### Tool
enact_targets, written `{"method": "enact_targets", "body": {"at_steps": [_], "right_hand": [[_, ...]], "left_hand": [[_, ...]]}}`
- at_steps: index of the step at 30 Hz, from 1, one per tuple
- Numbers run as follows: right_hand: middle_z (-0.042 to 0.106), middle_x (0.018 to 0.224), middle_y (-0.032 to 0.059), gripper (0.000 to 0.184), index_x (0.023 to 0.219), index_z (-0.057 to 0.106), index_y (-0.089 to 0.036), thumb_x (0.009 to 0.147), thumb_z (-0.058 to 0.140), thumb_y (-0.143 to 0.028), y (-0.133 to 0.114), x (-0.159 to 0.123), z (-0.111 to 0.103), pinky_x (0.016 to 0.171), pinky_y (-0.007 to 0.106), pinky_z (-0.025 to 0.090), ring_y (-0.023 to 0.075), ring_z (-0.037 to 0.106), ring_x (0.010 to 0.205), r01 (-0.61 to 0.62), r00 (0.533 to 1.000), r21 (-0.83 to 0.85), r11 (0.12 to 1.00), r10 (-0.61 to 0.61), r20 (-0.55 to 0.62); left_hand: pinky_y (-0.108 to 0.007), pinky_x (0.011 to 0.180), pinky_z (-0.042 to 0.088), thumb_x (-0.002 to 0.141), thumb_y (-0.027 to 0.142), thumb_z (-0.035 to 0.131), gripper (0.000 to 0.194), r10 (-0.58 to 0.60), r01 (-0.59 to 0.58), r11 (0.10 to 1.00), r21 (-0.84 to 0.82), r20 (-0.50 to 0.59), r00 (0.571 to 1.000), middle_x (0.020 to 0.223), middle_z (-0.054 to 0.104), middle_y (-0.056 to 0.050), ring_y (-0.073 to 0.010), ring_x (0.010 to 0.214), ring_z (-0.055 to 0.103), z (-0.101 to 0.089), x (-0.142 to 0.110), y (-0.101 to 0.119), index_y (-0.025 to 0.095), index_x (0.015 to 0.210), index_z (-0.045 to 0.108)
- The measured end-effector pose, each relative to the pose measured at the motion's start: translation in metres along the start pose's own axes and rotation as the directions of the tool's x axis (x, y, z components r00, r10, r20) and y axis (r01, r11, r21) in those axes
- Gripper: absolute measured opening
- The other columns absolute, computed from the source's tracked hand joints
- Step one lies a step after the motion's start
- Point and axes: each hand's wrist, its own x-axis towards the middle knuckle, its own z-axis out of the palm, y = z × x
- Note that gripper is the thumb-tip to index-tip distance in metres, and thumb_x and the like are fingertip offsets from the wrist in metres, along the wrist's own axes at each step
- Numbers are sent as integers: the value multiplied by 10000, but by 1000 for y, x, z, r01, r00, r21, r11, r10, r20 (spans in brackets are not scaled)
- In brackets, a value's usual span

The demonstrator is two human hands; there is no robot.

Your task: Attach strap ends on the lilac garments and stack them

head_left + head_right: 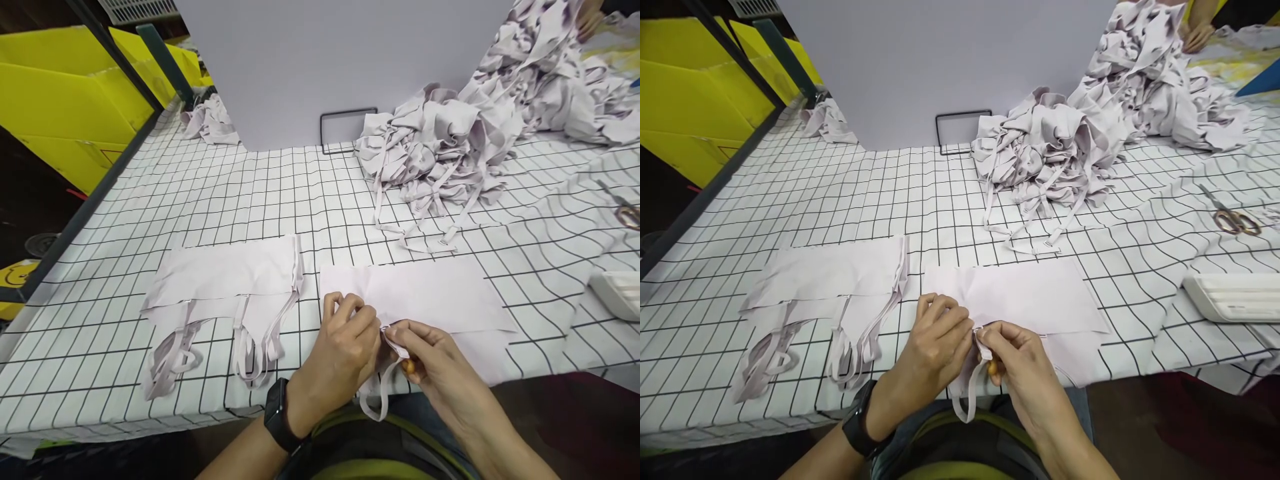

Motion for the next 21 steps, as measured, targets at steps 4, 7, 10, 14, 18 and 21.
{"method": "enact_targets", "body": {"at_steps": [4,7,10,14,18,21], "right_hand": [[400,507,-62,470,491,545,-186,523,897,-496,-3,-3,1,424,205,277,63,334,458,-3,1000,-29,1000,3,-3],[397,527,-63,473,498,556,-181,516,898,-508,-5,-1,0,414,207,231,50,289,452,5,999,-74,997,-3,33],[428,544,-59,459,519,586,-169,517,902,-502,-4,2,-2,413,210,195,38,255,446,-10,996,-131,991,21,81],[428,450,-57,461,544,590,-182,664,825,-560,2,-6,-13,415,221,215,61,306,398,73,983,-339,938,-11,182],[485,419,-15,513,537,627,-199,813,679,-629,-9,-16,-48,443,256,310,124,436,394,252,967,-588,768,-185,173],[636,576,51,463,696,713,-222,814,634,-663,-38,3,-82,529,322,412,216,562,548,284,865,-743,606,-496,-74]], "left_hand": [[-394,831,397,975,65,469,225,-3,3,1000,8,18,1000,851,628,-55,-206,894,509,-2,1,0,152,807,591],[-390,831,399,974,68,465,230,12,-14,999,40,66,998,837,616,-53,-209,898,510,-3,2,-2,153,796,582],[-397,836,392,949,48,477,206,46,-57,994,91,124,991,837,616,-53,-212,884,512,-3,3,-2,145,800,582],[-445,898,373,936,36,477,163,5,-22,995,93,177,984,938,644,-70,-240,972,541,-9,-5,-1,144,909,596],[-447,941,387,907,4,455,290,-141,142,990,-1,137,981,1126,624,-93,-242,1079,555,-27,-20,-3,169,1107,585],[-418,917,423,914,44,449,271,-226,227,974,-7,49,973,1138,616,-97,-243,1077,565,-38,-18,-14,188,1100,583]]}}
